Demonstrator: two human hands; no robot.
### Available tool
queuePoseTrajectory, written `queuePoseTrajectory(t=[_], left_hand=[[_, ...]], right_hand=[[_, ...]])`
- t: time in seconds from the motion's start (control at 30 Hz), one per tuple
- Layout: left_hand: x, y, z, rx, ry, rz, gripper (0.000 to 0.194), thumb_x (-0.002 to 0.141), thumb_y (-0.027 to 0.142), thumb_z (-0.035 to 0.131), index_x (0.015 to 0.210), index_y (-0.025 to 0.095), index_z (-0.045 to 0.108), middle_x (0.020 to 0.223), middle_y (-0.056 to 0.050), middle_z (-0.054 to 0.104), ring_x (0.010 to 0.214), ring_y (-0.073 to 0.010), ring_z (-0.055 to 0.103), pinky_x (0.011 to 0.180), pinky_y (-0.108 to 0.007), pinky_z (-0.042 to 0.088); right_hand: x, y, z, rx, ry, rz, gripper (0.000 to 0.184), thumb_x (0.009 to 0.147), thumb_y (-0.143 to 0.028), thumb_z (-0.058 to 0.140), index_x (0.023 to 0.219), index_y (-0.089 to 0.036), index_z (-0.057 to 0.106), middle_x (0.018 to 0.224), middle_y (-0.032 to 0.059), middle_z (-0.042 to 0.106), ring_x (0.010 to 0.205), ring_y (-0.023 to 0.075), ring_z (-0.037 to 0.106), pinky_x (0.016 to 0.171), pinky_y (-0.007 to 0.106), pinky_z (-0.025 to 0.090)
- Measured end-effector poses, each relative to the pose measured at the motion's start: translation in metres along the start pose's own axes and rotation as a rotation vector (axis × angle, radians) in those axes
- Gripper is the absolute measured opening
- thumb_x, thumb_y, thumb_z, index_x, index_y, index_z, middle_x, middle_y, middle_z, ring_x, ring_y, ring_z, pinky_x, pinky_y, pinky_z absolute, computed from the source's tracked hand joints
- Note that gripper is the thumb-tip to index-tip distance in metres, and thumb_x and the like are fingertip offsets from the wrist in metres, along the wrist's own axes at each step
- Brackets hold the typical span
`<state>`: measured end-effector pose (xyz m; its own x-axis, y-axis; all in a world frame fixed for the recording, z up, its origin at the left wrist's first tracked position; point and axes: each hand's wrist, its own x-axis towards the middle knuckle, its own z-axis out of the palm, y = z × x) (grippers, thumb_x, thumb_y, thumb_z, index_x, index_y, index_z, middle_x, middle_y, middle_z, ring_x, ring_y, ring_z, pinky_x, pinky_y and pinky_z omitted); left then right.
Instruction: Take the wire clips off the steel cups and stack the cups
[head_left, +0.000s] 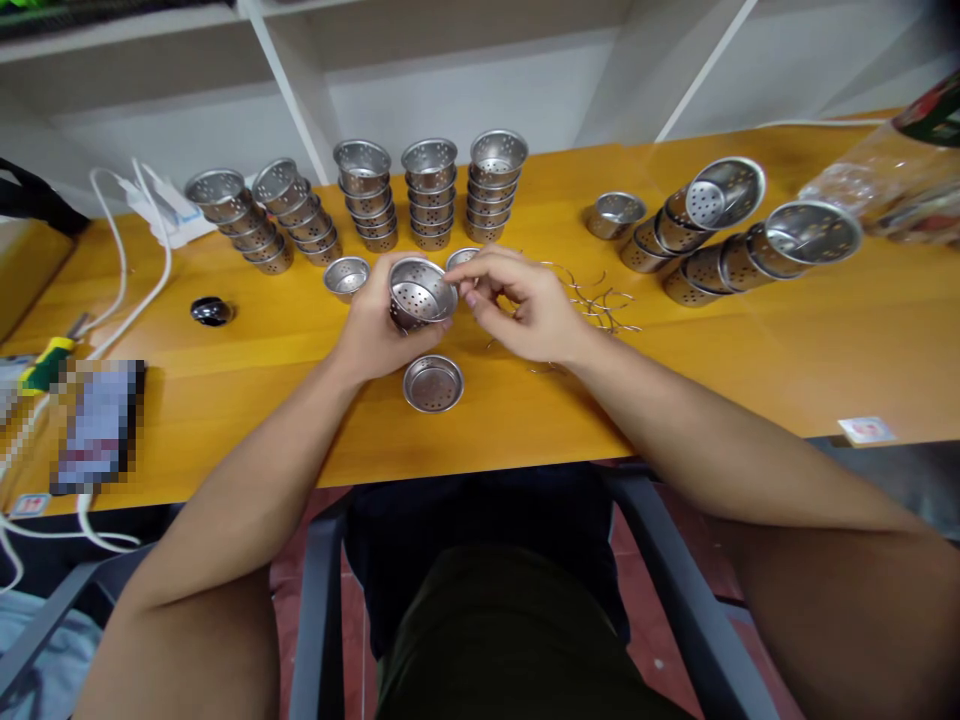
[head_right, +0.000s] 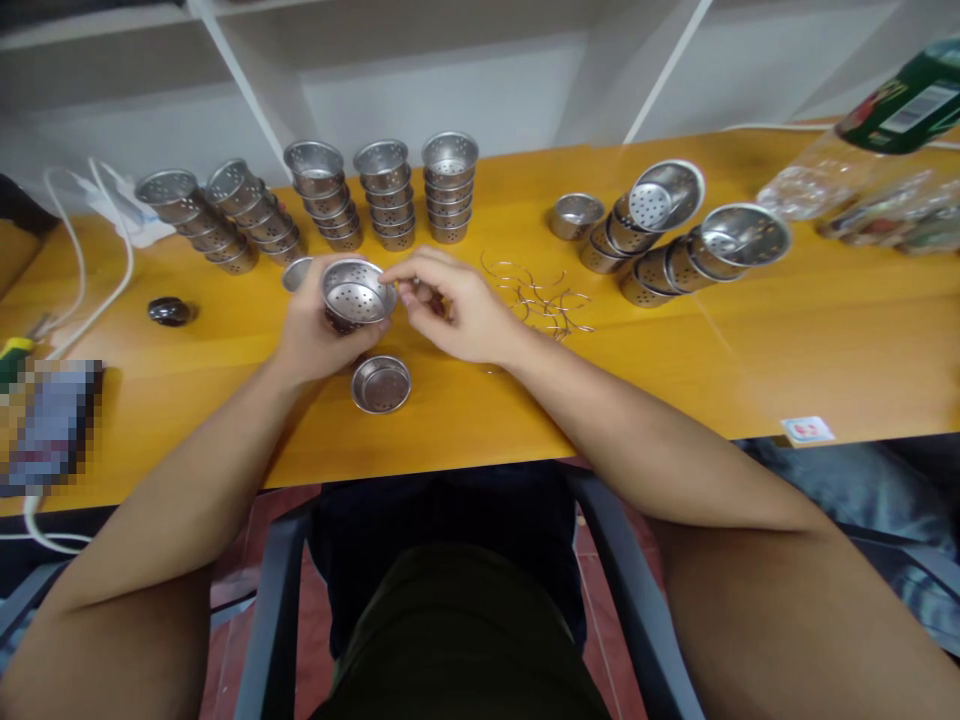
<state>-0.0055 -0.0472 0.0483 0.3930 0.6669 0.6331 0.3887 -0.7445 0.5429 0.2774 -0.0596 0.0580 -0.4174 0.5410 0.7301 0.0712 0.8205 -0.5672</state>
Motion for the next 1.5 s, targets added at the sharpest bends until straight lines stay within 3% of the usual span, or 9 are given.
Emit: queuePoseTrajectory(t=[0.2, 0.47, 0.6, 0.8, 0.97, 1.17, 1.37, 1.5], left_hand=[[0.001, -0.002, -0.002, -0.024, 0.027, 0.0, 0.089, 0.094, 0.066, 0.109, 0.16, 0.03, 0.063, 0.146, -0.013, 0.078, 0.142, -0.0425, 0.081, 0.13, -0.066, 0.069], [0.001, 0.004, 0.0, -0.009, 0.0, -0.015, 0.089, 0.092, 0.061, 0.112, 0.159, 0.03, 0.063, 0.139, -0.011, 0.08, 0.137, -0.0412, 0.082, 0.126, -0.065, 0.071], [0.001, 0.005, 0.001, -0.022, -0.029, -0.022, 0.093, 0.09, 0.062, 0.113, 0.16, 0.03, 0.061, 0.138, -0.011, 0.08, 0.134, -0.0404, 0.083, 0.124, -0.064, 0.072], [0.001, 0.006, 0.001, -0.017, -0.041, 0.003, 0.089, 0.091, 0.058, 0.11, 0.16, 0.028, 0.062, 0.143, -0.011, 0.079, 0.131, -0.0379, 0.083, 0.122, -0.059, 0.073], [0.001, 0.006, 0.001, -0.039, -0.07, -0.041, 0.089, 0.088, 0.055, 0.111, 0.16, 0.028, 0.064, 0.144, -0.011, 0.081, 0.133, -0.0377, 0.083, 0.121, -0.057, 0.072], [0.003, 0.002, -0.002, -0.065, -0.112, -0.009, 0.088, 0.088, 0.057, 0.112, 0.157, 0.029, 0.065, 0.147, -0.013, 0.082, 0.137, -0.0381, 0.083, 0.121, -0.056, 0.071], [0.003, -0.001, -0.002, -0.063, -0.146, -0.014, 0.089, 0.086, 0.049, 0.113, 0.159, 0.031, 0.064, 0.154, -0.014, 0.081, 0.143, -0.0405, 0.082, 0.125, -0.059, 0.07], [0.003, -0.001, -0.002, -0.04, -0.14, -0.015, 0.087, 0.087, 0.045, 0.113, 0.158, 0.029, 0.064, 0.155, -0.014, 0.081, 0.145, -0.0401, 0.081, 0.128, -0.059, 0.07]], right_hand=[[0.0, 0.0, -0.003, -0.122, -0.095, -0.072, 0.049, 0.11, -0.015, 0.069, 0.155, -0.028, 0.083, 0.125, 0.0085, 0.076, 0.099, 0.0224, 0.07, 0.079, 0.033, 0.062], [-0.004, 0.002, 0.0, -0.17, -0.177, -0.088, 0.057, 0.11, -0.012, 0.066, 0.163, -0.03, 0.079, 0.133, 0.0085, 0.074, 0.103, 0.0222, 0.07, 0.085, 0.034, 0.063], [-0.002, -0.002, 0.0, -0.179, -0.18, -0.106, 0.047, 0.109, -0.01, 0.064, 0.15, -0.027, 0.08, 0.126, 0.008, 0.071, 0.104, 0.0237, 0.069, 0.086, 0.035, 0.061], [-0.002, -0.011, -0.007, -0.264, -0.205, 0.011, 0.041, 0.107, -0.011, 0.067, 0.144, -0.028, 0.072, 0.125, 0.0065, 0.073, 0.09, 0.0222, 0.065, 0.088, 0.038, 0.059], [-0.001, -0.015, -0.008, -0.322, -0.204, -0.009, 0.03, 0.111, -0.018, 0.068, 0.139, -0.027, 0.071, 0.121, 0.0074, 0.072, 0.098, 0.0253, 0.067, 0.093, 0.039, 0.061], [0.004, -0.017, -0.009, -0.256, -0.251, -0.022, 0.009, 0.118, -0.027, 0.071, 0.126, -0.026, 0.068, 0.112, 0.0049, 0.07, 0.092, 0.0226, 0.065, 0.087, 0.037, 0.056], [0.002, -0.012, -0.007, -0.24, -0.247, -0.012, 0.019, 0.124, -0.043, 0.077, 0.121, -0.027, 0.067, 0.111, 0.0043, 0.071, 0.092, 0.0226, 0.064, 0.086, 0.037, 0.054], [0.0, -0.009, -0.005, -0.216, -0.233, 0.016, 0.019, 0.126, -0.044, 0.077, 0.124, -0.027, 0.068, 0.112, 0.0043, 0.071, 0.093, 0.0232, 0.064, 0.086, 0.037, 0.055]])
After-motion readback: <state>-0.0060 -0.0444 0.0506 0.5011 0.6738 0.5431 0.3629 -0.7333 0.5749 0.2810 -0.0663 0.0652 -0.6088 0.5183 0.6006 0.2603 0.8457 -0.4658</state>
